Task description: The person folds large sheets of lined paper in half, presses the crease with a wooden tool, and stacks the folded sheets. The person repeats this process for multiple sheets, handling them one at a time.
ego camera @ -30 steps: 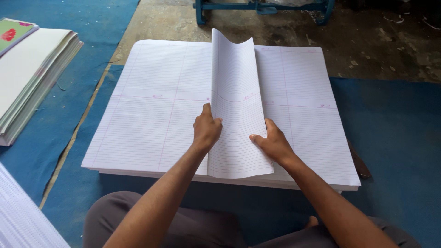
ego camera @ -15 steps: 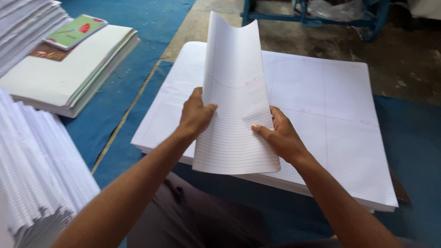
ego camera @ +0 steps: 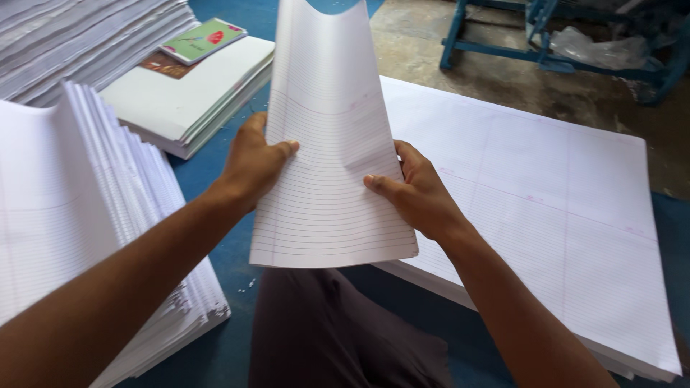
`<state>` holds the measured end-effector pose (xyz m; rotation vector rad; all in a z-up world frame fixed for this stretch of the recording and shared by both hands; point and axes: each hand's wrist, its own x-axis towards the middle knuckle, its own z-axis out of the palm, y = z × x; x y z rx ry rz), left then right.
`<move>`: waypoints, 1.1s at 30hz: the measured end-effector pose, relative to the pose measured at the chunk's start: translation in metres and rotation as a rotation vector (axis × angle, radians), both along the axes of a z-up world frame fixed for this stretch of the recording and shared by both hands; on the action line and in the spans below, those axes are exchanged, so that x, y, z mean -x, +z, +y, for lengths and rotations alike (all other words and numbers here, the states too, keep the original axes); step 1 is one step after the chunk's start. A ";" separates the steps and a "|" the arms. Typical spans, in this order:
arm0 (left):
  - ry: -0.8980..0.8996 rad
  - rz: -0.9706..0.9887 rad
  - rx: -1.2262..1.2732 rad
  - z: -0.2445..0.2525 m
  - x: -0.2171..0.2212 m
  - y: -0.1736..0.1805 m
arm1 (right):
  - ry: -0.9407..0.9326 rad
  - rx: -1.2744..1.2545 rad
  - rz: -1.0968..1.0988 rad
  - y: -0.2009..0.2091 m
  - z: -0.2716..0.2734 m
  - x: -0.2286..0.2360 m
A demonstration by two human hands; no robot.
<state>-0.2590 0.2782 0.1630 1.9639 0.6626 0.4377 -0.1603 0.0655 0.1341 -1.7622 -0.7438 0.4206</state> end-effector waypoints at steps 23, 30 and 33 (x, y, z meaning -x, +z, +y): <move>0.335 -0.079 -0.063 0.135 0.197 0.039 | 0.348 -0.069 -0.023 0.030 0.195 0.117; 0.419 -0.116 -0.096 0.173 0.243 0.021 | 0.486 -0.132 0.010 0.015 0.249 0.151; 0.450 -0.114 -0.127 0.187 0.259 0.012 | 0.529 -0.105 0.072 0.007 0.269 0.165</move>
